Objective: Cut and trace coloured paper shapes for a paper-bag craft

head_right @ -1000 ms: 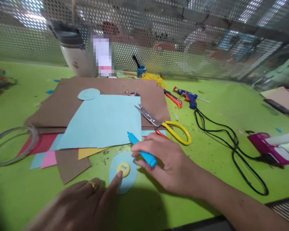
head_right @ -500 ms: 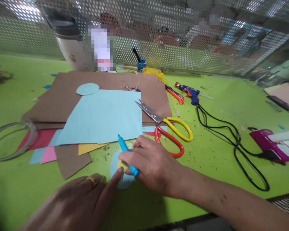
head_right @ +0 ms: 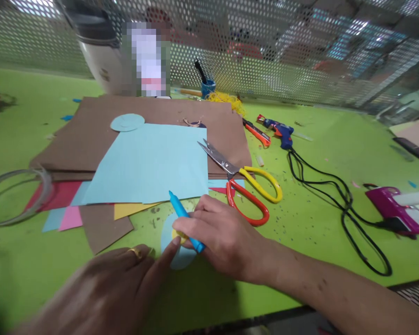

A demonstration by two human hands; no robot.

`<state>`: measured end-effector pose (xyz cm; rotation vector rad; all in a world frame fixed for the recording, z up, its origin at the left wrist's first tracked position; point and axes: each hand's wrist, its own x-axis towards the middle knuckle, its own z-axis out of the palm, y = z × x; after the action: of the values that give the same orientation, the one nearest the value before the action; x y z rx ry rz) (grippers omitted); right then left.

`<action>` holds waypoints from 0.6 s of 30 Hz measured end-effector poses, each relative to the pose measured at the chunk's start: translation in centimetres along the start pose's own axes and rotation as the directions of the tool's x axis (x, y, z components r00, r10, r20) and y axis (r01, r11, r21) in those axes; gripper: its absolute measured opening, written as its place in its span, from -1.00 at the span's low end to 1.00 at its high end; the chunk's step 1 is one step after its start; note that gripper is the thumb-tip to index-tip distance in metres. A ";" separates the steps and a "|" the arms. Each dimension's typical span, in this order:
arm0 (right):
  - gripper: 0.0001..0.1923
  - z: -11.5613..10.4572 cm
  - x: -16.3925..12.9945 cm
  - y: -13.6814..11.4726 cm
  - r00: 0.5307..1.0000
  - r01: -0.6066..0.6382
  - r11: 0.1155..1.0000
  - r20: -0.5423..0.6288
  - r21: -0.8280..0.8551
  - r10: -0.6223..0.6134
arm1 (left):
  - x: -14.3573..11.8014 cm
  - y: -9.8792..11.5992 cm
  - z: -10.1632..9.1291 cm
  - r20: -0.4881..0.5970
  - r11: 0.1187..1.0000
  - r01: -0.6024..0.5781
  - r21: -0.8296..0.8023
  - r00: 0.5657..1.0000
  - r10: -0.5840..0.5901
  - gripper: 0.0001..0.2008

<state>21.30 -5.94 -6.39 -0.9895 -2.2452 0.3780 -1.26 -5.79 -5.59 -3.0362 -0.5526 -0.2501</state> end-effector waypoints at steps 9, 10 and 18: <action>-0.76 0.3 -0.1 0.3 0.999 0.031 0.999 -0.037 -0.012 -0.032 | 1.1 -0.3 -0.4 -0.003 1.000 -0.031 -0.004 1.000 0.031 -0.35; -0.75 0.4 -0.1 0.3 0.999 0.034 0.999 -0.037 -0.004 -0.034 | 1.1 -0.4 -0.4 -0.019 0.999 -0.034 -0.004 0.999 0.034 -0.36; -0.73 -0.4 -0.1 -0.2 0.999 -0.031 0.999 -0.010 0.020 0.031 | 1.4 -0.8 -0.7 -0.004 0.994 -0.111 0.008 0.994 0.111 -0.48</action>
<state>21.53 -6.10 -6.02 -1.0150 -2.2145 0.4068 -0.36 -4.62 -4.64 -3.0448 -0.3811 -0.2490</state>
